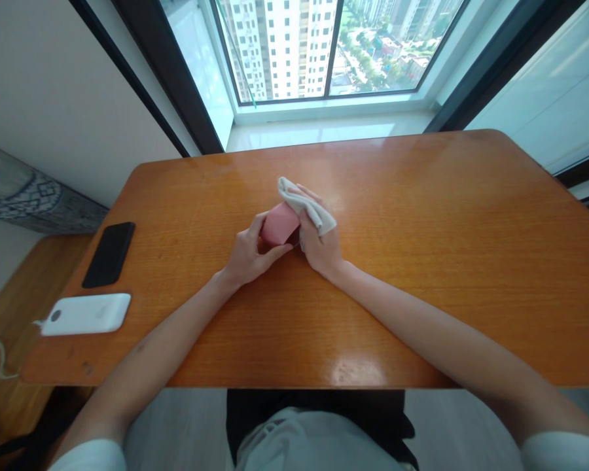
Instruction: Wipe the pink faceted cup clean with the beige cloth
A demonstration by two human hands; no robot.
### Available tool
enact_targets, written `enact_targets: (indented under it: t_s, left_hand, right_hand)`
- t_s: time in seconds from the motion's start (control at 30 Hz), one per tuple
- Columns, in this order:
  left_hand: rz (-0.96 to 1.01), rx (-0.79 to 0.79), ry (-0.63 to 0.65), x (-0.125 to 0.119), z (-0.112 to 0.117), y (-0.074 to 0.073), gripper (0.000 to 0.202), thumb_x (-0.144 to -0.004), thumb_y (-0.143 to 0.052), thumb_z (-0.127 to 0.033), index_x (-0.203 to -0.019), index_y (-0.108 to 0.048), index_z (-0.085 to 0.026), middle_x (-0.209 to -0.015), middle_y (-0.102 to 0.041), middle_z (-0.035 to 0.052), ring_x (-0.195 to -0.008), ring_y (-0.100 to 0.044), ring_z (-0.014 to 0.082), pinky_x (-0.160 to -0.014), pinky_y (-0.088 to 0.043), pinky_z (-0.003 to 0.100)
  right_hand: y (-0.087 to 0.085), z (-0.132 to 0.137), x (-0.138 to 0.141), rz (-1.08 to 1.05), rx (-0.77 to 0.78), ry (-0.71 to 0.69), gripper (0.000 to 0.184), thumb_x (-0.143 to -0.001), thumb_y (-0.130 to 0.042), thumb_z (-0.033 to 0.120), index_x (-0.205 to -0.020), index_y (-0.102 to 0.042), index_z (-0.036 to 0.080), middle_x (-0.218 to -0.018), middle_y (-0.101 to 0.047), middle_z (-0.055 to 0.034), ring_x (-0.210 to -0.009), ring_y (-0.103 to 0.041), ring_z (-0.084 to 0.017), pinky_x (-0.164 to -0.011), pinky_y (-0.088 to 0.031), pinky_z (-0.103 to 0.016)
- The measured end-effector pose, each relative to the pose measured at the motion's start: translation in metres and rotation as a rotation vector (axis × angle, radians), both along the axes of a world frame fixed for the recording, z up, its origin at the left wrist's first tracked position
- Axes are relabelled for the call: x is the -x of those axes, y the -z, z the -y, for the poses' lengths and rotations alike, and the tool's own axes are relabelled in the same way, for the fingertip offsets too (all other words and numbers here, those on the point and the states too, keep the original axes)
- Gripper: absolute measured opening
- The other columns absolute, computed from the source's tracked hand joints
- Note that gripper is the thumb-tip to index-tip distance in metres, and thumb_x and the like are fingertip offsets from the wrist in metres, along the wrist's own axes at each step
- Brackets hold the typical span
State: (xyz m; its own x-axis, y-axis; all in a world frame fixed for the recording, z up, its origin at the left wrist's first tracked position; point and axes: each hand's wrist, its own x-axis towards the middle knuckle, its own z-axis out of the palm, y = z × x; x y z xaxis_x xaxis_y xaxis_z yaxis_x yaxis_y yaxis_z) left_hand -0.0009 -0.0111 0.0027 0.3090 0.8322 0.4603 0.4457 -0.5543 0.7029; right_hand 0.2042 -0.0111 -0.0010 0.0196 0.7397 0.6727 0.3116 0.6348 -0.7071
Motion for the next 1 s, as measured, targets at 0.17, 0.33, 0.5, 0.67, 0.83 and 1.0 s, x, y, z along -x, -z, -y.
enact_targets:
  t_s: [0.17, 0.33, 0.5, 0.67, 0.83, 1.0]
  left_hand:
    - [0.011, 0.003, 0.03, 0.003, -0.001, 0.004, 0.056, -0.096, -0.085, -0.064, -0.126, -0.064, -0.02, -0.092, -0.077, 0.0015, -0.071, -0.064, 0.0165, -0.065, -0.054, 0.031]
    - [-0.007, 0.033, 0.035, 0.007, -0.003, 0.011, 0.048, -0.097, -0.081, -0.063, -0.108, -0.063, -0.021, -0.078, -0.071, -0.0008, -0.061, -0.055, 0.0148, -0.056, -0.047, 0.031]
    - [-0.012, 0.059, -0.001, -0.001, 0.001, -0.003, 0.063, -0.094, -0.086, -0.065, -0.13, -0.062, -0.021, -0.107, -0.081, 0.0041, -0.083, -0.072, 0.0188, -0.076, -0.058, 0.03]
    - [-0.034, 0.132, 0.052, 0.002, 0.002, -0.004, 0.063, -0.099, -0.081, -0.064, -0.138, -0.056, -0.022, -0.112, -0.08, 0.0061, -0.087, -0.074, 0.0217, -0.077, -0.059, 0.032]
    - [-0.119, 0.105, 0.198, -0.001, -0.003, 0.003, 0.063, -0.105, -0.076, -0.062, -0.148, -0.053, -0.022, -0.14, -0.074, 0.0172, -0.122, -0.075, 0.0338, -0.106, -0.064, 0.05]
    - [-0.056, 0.077, 0.195, -0.003, -0.004, 0.004, 0.065, -0.103, -0.081, -0.059, -0.151, -0.057, -0.023, -0.145, -0.074, 0.0165, -0.134, -0.072, 0.0352, -0.117, -0.061, 0.054]
  right_hand:
    - [0.0, 0.004, -0.004, 0.216, -0.126, -0.069, 0.052, -0.112, -0.058, 0.053, -0.163, -0.066, 0.043, -0.176, -0.063, -0.0013, -0.169, -0.052, -0.038, -0.142, -0.039, -0.069]
    - [-0.005, 0.013, -0.006, 0.409, -0.225, -0.135, 0.054, -0.104, -0.07, 0.053, -0.158, -0.069, 0.05, -0.171, -0.067, 0.0056, -0.169, -0.052, -0.041, -0.147, -0.026, -0.073]
    - [-0.003, -0.004, -0.001, -0.029, 0.038, -0.021, 0.045, -0.117, -0.05, 0.052, -0.148, -0.077, 0.034, -0.159, -0.076, -0.0057, -0.156, -0.066, -0.032, -0.137, -0.05, -0.059]
    - [-0.001, -0.014, 0.0, -0.256, 0.214, -0.038, 0.047, -0.117, -0.052, 0.059, -0.129, -0.085, 0.027, -0.129, -0.088, -0.0067, -0.133, -0.08, -0.029, -0.127, -0.06, -0.05]
    - [-0.006, 0.0, -0.008, -0.004, -0.097, 0.014, 0.041, -0.116, -0.055, 0.041, -0.152, -0.074, 0.036, -0.162, -0.073, -0.0079, -0.155, -0.066, -0.032, -0.134, -0.052, -0.06]
    - [-0.006, 0.006, -0.014, 0.299, -0.258, 0.121, 0.051, -0.112, -0.059, 0.041, -0.161, -0.068, 0.037, -0.167, -0.069, -0.0086, -0.16, -0.06, -0.041, -0.131, -0.051, -0.069]
